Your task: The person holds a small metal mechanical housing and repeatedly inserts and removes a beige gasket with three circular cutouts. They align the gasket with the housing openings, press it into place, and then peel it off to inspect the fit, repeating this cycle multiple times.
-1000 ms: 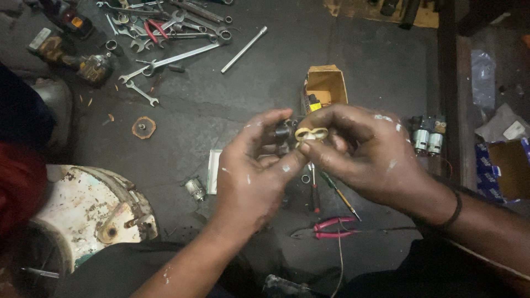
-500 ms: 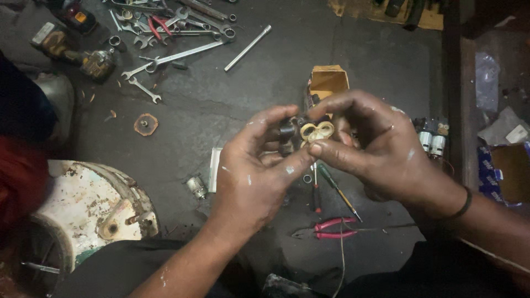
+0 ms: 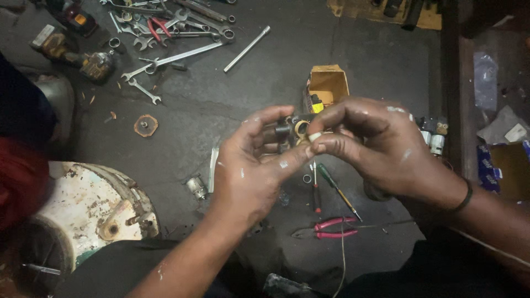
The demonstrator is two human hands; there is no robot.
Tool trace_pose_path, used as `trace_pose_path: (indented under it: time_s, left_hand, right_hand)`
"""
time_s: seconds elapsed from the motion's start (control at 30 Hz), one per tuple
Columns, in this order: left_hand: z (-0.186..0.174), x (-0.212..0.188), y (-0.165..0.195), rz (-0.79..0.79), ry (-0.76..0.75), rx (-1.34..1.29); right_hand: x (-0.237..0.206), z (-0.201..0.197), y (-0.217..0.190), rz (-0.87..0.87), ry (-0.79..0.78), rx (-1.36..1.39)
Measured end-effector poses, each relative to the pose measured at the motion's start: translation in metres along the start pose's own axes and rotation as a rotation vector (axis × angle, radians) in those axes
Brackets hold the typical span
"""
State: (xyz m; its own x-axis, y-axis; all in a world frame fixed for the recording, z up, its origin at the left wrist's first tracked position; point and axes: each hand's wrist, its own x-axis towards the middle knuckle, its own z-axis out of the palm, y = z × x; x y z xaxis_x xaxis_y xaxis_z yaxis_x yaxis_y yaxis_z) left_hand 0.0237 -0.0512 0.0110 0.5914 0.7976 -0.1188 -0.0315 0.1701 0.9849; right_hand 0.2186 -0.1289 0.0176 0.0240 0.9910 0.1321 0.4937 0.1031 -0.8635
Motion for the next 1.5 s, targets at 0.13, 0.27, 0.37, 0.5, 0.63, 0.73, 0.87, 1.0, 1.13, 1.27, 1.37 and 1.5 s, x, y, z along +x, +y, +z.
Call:
trace_pose_path:
  time_s: [0.13,0.27,0.37,0.5,0.63,0.73,0.87,1.0,1.13,1.27,1.37,1.5]
  left_hand:
    - [0.0,0.002,-0.001,-0.068,0.062,0.104]
    - [-0.005,0.002,-0.003,0.025,0.037,-0.135]
    - [-0.014,-0.006,-0.003,0.062,0.041,-0.181]
    - [-0.028,-0.012,0.005,0.05,0.058,-0.184]
    - [-0.029,-0.005,0.017,0.015,0.079,-0.219]
    - [-0.022,-0.016,0.02,0.062,0.064,-0.222]
    - [-0.021,-0.028,0.018,0.049,0.087,-0.199]
    - [-0.026,-0.028,0.016,-0.093,0.152,-0.11]
    - [-0.026,-0.026,0.017,-0.045,0.123,-0.119]
    - [-0.024,-0.023,0.015,-0.033,0.116,-0.087]
    - [-0.02,-0.018,0.01,-0.046,0.104,-0.125]
    - [-0.016,-0.013,0.008,0.034,0.036,-0.33]
  right_hand:
    - [0.003,0.0,-0.012,0.11,0.031,0.097]
    - [0.005,-0.012,-0.006,0.405,0.184,0.202]
    - [0.005,-0.015,0.03,0.502,0.217,0.413]
    - [-0.003,0.008,0.118,0.842,-0.009,0.42]
    - [-0.023,0.08,0.207,0.953,-0.084,0.6]
    - [-0.048,0.142,0.245,1.06,0.019,0.636]
    - [-0.073,0.192,0.252,0.868,0.09,-0.361]
    - [-0.08,0.203,0.245,0.718,-0.005,-0.544]
    - [-0.074,0.198,0.233,0.605,0.037,-0.465]
    - [-0.064,0.187,0.236,0.916,-0.11,-0.257]
    - [-0.052,0.166,0.243,0.674,-0.123,-0.331]
    - [-0.021,0.118,0.225,0.777,-0.064,-0.102]
